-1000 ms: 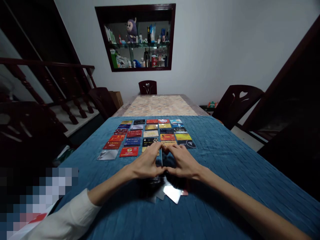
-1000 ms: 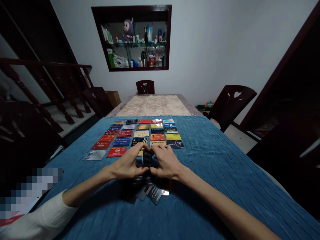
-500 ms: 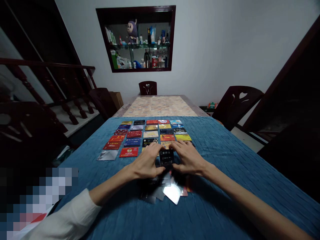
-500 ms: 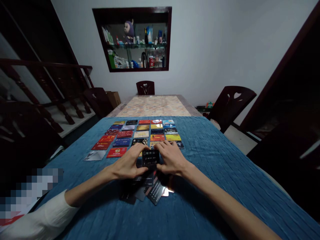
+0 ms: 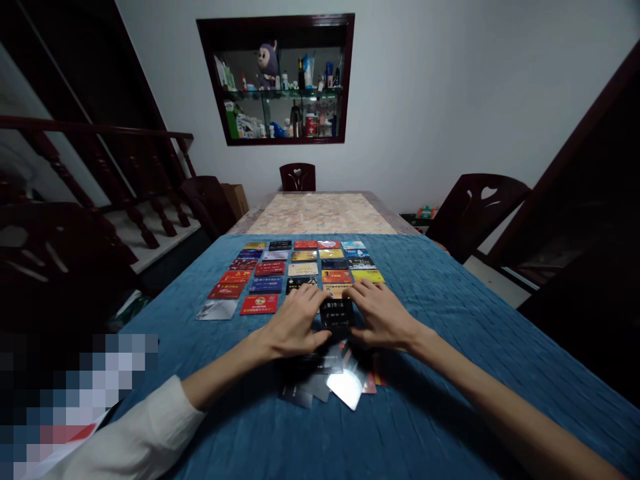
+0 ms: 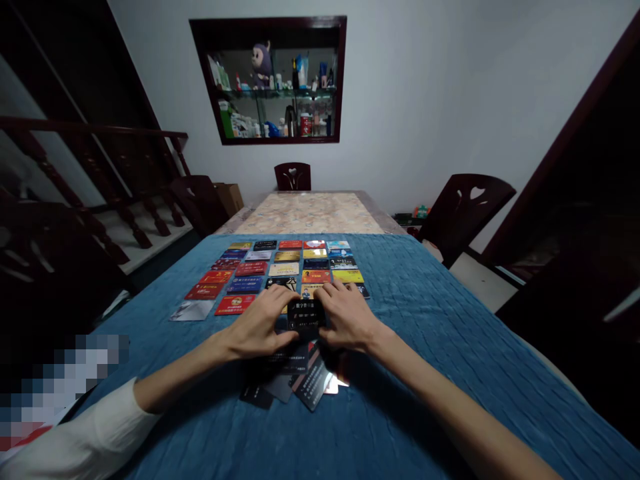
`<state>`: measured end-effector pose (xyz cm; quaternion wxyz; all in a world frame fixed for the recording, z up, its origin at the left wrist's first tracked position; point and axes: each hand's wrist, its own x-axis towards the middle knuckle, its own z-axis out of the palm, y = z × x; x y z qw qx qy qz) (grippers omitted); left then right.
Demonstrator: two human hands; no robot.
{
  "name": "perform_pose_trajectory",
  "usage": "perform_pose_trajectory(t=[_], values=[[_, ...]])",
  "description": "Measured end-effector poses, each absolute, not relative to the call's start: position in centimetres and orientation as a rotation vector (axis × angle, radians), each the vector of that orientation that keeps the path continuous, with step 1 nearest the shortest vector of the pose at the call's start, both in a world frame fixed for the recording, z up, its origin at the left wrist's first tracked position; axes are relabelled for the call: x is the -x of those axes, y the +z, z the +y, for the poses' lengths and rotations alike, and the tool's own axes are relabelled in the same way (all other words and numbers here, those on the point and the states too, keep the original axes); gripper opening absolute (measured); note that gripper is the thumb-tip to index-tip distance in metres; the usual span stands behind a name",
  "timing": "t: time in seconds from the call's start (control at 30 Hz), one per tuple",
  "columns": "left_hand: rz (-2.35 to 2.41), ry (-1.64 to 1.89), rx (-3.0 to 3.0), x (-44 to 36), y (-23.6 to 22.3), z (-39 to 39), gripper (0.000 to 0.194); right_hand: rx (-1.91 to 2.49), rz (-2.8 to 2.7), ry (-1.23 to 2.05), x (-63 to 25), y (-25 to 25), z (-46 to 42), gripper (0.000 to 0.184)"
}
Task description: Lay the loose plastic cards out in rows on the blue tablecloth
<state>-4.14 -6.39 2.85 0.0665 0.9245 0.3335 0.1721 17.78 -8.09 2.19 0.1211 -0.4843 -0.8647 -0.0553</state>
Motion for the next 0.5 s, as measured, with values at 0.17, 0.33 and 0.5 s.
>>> perform_pose_trajectory(t=[0.17,0.33,0.5], values=[[1.030,0.486,-2.827,4.25,2.68,-6.30,0.051,1.429,-2.536,-0.152,-17.79,2.39,-8.16,0.038],[1.072,0.439,-2.841,4.32,2.57,-6.29,0.046,1.453,-2.565,-0.119,-17.70,2.34,-8.19,0.040],[1.105,0.369,-2.839,4.36,2.58,-6.23,0.043,1.448,-2.575,-0.046,-17.77,2.08,-8.11,0.045]])
